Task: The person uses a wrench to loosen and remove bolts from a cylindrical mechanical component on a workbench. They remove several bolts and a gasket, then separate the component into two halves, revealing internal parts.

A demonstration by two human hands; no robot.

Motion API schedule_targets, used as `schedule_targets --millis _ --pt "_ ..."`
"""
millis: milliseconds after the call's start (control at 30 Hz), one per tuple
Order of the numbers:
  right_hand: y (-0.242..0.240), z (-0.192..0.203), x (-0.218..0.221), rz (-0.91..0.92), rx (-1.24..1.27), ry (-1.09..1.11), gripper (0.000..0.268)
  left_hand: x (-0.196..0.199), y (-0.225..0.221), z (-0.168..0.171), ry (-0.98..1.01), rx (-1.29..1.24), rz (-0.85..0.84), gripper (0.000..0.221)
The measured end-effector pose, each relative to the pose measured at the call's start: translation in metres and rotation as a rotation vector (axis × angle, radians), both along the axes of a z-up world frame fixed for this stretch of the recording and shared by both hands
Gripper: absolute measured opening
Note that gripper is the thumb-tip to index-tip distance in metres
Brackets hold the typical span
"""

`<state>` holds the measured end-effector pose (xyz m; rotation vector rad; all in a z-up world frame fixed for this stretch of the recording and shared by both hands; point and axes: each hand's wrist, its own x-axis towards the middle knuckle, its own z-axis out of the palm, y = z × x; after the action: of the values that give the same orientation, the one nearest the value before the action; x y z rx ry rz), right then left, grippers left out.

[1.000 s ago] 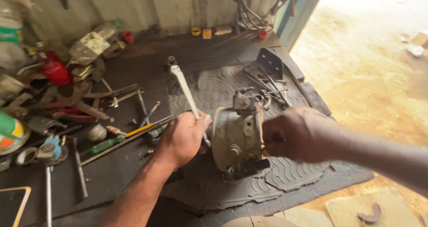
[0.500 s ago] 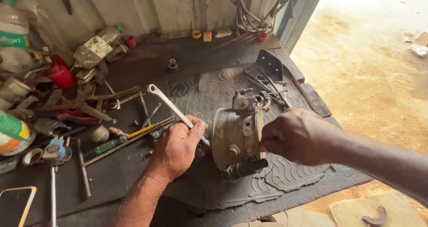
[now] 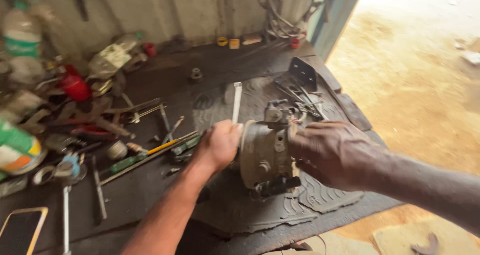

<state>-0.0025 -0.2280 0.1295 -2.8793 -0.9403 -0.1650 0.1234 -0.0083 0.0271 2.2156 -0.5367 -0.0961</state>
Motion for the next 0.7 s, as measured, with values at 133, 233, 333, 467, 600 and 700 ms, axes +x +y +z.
schedule_targets --millis 133,233,333,467,600,700 --pt "0.003 0.011 0.004 -0.588 -0.054 0.689 0.039 -0.009 0.018 -0.012 0.084 -0.083 -0.007 0.040" --pt "0.004 0.015 0.005 -0.577 0.163 0.769 0.041 -0.017 0.025 -0.009 0.237 -0.244 -0.053 0.031" --pt "0.005 0.014 0.006 -0.581 0.272 0.835 0.040 -0.031 0.033 -0.012 0.640 -0.560 -0.075 0.022" --pt "0.002 0.012 0.008 -0.640 0.333 0.911 0.039 -0.051 0.041 -0.028 0.875 -0.737 0.041 0.016" --pt "-0.001 0.011 0.009 -0.675 0.253 0.908 0.032 -0.063 0.034 -0.038 0.853 -0.809 0.071 0.019" --pt "0.004 0.014 0.007 -0.501 0.129 0.658 0.022 -0.069 0.021 -0.034 0.898 -0.783 0.129 0.023"
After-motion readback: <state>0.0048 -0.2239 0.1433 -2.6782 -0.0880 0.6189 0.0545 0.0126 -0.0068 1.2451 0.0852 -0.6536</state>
